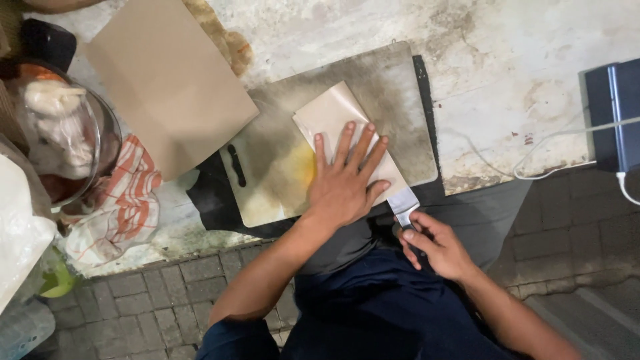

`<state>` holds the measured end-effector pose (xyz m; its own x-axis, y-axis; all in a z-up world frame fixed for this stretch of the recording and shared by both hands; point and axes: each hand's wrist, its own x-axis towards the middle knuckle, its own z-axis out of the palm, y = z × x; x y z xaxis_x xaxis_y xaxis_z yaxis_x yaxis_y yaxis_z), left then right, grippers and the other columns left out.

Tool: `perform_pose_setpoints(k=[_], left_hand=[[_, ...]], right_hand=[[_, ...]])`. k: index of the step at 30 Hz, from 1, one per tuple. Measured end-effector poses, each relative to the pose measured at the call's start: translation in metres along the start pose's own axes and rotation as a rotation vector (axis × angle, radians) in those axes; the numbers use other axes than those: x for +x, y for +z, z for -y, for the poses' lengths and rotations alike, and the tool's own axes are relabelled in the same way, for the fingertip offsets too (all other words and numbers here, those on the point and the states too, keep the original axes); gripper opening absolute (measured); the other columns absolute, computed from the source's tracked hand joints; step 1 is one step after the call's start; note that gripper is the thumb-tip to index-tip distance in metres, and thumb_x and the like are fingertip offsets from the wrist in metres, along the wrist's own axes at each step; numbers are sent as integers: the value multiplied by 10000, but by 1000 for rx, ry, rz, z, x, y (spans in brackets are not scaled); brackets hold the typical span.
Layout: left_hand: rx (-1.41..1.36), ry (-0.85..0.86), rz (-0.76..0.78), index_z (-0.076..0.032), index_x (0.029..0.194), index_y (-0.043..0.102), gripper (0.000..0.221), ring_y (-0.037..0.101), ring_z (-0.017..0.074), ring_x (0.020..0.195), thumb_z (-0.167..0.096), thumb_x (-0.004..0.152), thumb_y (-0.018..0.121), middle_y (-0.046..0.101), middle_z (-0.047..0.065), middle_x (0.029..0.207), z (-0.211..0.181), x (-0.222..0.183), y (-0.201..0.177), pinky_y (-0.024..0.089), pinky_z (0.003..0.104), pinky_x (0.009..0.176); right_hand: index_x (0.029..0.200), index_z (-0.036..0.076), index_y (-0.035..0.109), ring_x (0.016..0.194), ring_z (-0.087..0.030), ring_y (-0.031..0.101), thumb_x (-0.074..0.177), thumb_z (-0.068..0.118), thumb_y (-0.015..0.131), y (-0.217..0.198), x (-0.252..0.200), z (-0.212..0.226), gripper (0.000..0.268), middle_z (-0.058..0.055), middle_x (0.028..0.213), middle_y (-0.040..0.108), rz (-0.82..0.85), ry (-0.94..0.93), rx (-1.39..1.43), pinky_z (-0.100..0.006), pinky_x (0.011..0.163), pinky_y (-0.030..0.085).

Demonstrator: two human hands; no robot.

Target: Lining small cardboard boxes with paper inserts at a packaging station.

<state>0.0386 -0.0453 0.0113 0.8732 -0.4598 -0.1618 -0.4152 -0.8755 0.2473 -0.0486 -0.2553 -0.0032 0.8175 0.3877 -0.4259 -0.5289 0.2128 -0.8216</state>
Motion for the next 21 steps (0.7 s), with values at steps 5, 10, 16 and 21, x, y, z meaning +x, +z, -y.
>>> perform_pose_setpoints(k=[5, 10, 16, 21], left_hand=[[6, -18, 130, -246, 1599, 90, 677, -98, 351, 1512, -596, 1021, 135, 4, 23, 1671, -4, 2, -2, -129, 725, 1110], [-17, -39, 142, -216, 1602, 73, 716, -102, 415, 1498, -616, 1011, 138, -38, 34, 1667, -4, 1, 2, -130, 724, 1110], [-17, -23, 108, -137, 1599, 69, 762, -94, 466, 1484, -612, 1008, 142, -39, 67, 1666, -2, 2, 3, -119, 744, 1100], [-11, -19, 98, -126, 1599, 40, 760, -106, 487, 1473, -606, 1015, 120, -71, 63, 1662, -3, 0, 5, -124, 752, 1095]], right_hand=[[914, -40, 565, 340, -255, 606, 946, -4, 519, 8, 10, 7, 66, -220, 623, 619, 6, -46, -4, -312, 328, 450], [957, -34, 604, 411, -272, 646, 944, 6, 562, -13, 0, -19, 59, -240, 706, 634, -42, -62, 25, -331, 374, 480], [876, -45, 640, 342, -245, 616, 930, 19, 569, -25, -11, -15, 110, -205, 550, 634, -10, -73, -87, -326, 375, 465], [940, -55, 652, 369, -245, 613, 934, -10, 563, -38, -10, -27, 100, -224, 606, 650, 3, -113, -43, -337, 407, 476]])
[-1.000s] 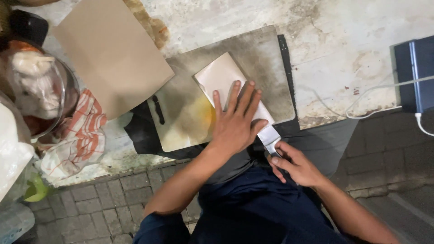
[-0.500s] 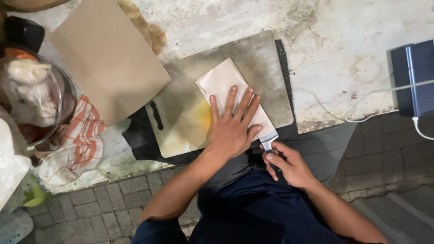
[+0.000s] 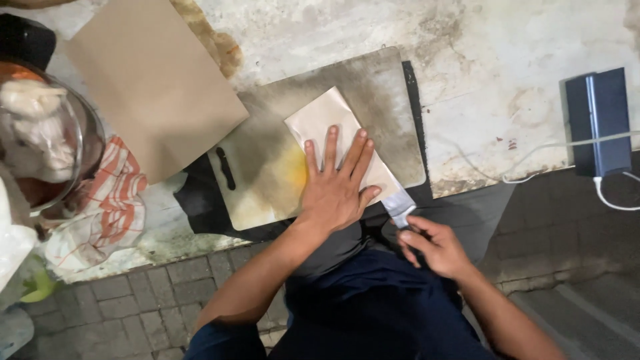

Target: Lining small cardboard boxes with paper inserts at a packaging station.

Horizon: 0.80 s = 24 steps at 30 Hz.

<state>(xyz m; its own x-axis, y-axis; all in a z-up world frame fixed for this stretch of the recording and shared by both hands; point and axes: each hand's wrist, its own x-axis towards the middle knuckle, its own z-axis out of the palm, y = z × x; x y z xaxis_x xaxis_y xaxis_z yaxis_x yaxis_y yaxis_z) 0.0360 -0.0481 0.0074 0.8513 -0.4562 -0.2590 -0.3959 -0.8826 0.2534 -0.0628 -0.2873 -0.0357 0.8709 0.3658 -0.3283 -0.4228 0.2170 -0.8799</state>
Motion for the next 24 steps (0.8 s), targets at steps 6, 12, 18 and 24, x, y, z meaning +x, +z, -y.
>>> perform_pose_setpoints(k=[6, 12, 18, 24], left_hand=[[12, 46, -36, -117, 1598, 90, 752, -68, 479, 1483, -595, 1022, 153, -3, 74, 1667, 0, 0, 1, -100, 731, 1109], [47, 94, -67, -137, 1600, 93, 760, -71, 452, 1493, -615, 1009, 123, 1, 50, 1668, 1, -7, -2, -113, 712, 1125], [-183, 137, -127, -143, 1547, 277, 858, -32, 227, 1505, -712, 929, 101, 216, 46, 1628, 12, -2, -23, -150, 634, 1141], [217, -1, -259, -170, 1599, 182, 729, 75, 210, 1521, -641, 1047, 248, 122, -32, 1649, 26, 15, -8, 65, 597, 1205]], right_hand=[[842, -59, 647, 316, -251, 576, 930, -9, 557, 20, 9, 32, 136, -218, 480, 618, -1, 26, -65, -315, 390, 442], [863, -38, 636, 354, -249, 621, 931, -14, 562, 32, 1, 21, 104, -236, 590, 650, -73, 23, -20, -349, 391, 477], [1184, -55, 568, 486, -170, 527, 937, 151, 562, 41, -29, 9, 322, -96, 705, 538, -110, 289, -21, -297, 350, 485], [1156, -62, 577, 473, -179, 537, 944, 146, 551, 51, -6, 15, 299, -102, 706, 528, -127, 279, -44, -307, 333, 474]])
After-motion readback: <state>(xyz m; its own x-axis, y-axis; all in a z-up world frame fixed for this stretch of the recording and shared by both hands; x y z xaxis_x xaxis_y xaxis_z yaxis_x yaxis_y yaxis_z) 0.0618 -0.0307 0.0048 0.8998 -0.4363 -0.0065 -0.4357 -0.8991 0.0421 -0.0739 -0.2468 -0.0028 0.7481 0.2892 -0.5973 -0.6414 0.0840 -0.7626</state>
